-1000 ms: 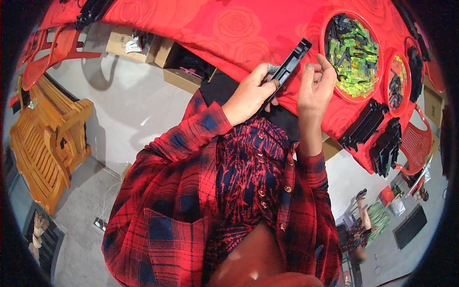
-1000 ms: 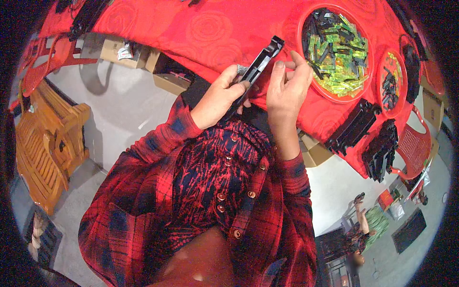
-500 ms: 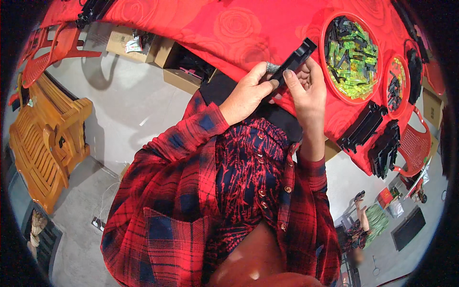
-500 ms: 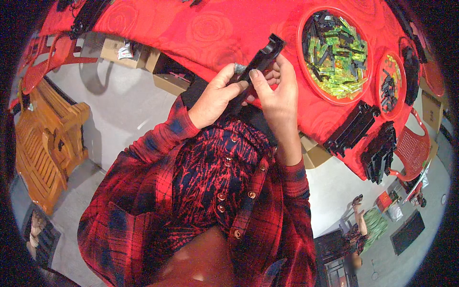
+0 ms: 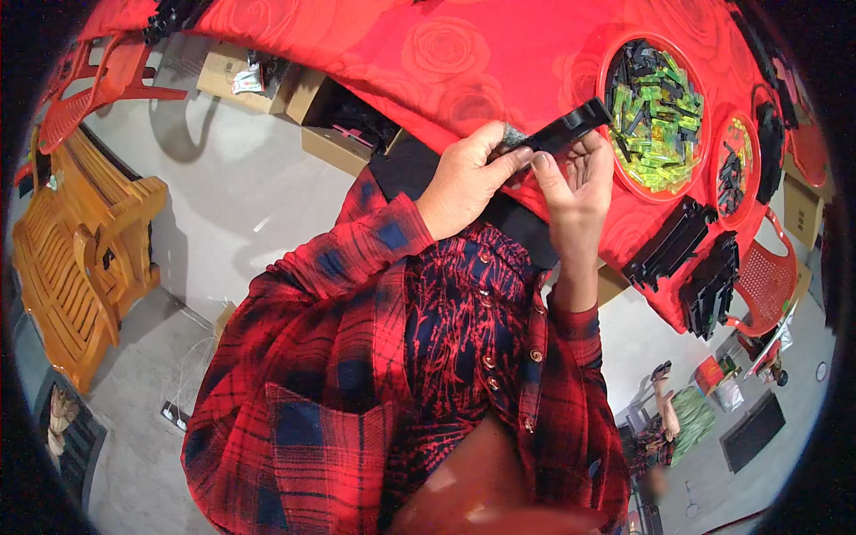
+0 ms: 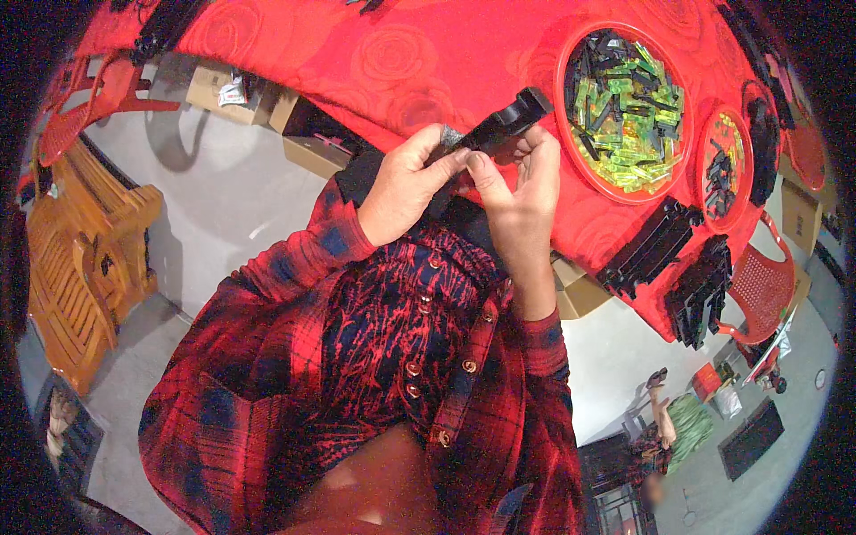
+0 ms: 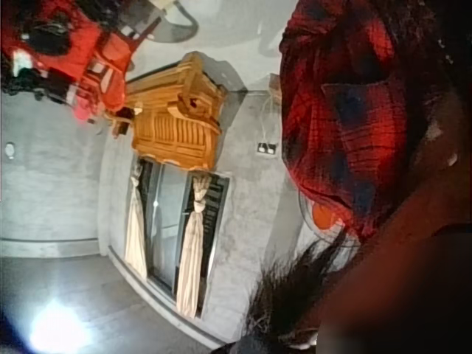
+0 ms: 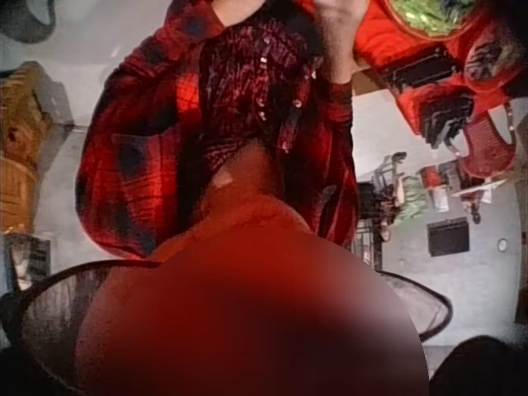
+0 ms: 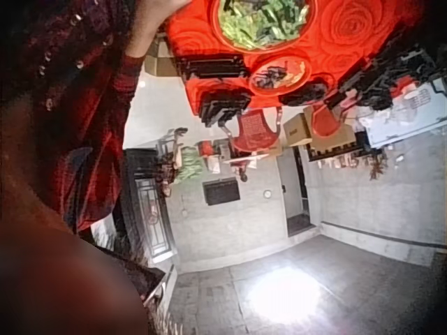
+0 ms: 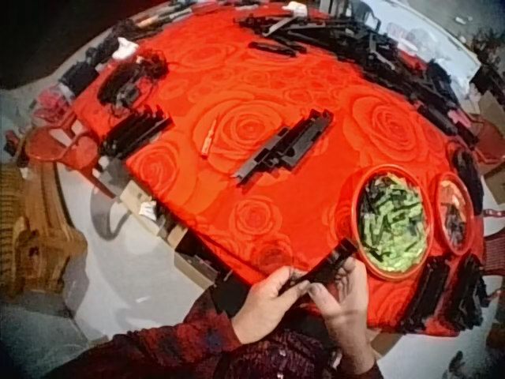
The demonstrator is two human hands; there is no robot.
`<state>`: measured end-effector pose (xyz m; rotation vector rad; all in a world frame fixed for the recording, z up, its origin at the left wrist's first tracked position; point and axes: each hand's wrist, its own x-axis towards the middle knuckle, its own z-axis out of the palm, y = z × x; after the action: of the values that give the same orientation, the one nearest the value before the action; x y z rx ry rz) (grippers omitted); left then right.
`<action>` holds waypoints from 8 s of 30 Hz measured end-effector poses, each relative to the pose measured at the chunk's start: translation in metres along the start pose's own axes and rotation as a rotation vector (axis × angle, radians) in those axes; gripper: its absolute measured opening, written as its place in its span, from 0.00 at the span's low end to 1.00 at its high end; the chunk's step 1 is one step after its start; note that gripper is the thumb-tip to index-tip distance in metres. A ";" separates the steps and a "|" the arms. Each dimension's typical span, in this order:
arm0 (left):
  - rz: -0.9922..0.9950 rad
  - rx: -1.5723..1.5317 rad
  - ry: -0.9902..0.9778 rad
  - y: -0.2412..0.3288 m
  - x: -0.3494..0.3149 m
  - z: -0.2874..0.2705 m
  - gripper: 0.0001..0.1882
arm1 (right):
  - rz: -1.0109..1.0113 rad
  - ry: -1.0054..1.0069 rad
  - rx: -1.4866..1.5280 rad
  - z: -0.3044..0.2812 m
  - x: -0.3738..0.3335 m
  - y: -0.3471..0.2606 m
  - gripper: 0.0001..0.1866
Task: The person assembles various plastic components of a toy gun by hand, joining them with screws using a screwdriver.
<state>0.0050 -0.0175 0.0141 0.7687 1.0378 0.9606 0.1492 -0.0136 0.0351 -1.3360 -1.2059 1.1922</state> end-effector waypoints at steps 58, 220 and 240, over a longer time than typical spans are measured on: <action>-0.351 0.232 -0.832 0.052 0.059 -0.056 0.21 | -0.248 -0.064 -0.636 -0.050 0.006 -0.021 0.28; -0.372 -0.116 -0.438 0.042 0.035 -0.033 0.23 | -0.044 0.257 -0.359 -0.022 0.031 0.010 0.19; 0.668 1.397 -0.314 0.052 0.046 -0.043 0.19 | -0.090 0.443 -0.419 -0.091 0.066 0.025 0.10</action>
<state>-0.0407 0.0487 0.0295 2.4437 1.1020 0.4749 0.2442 0.0475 0.0131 -1.7218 -1.2058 0.5463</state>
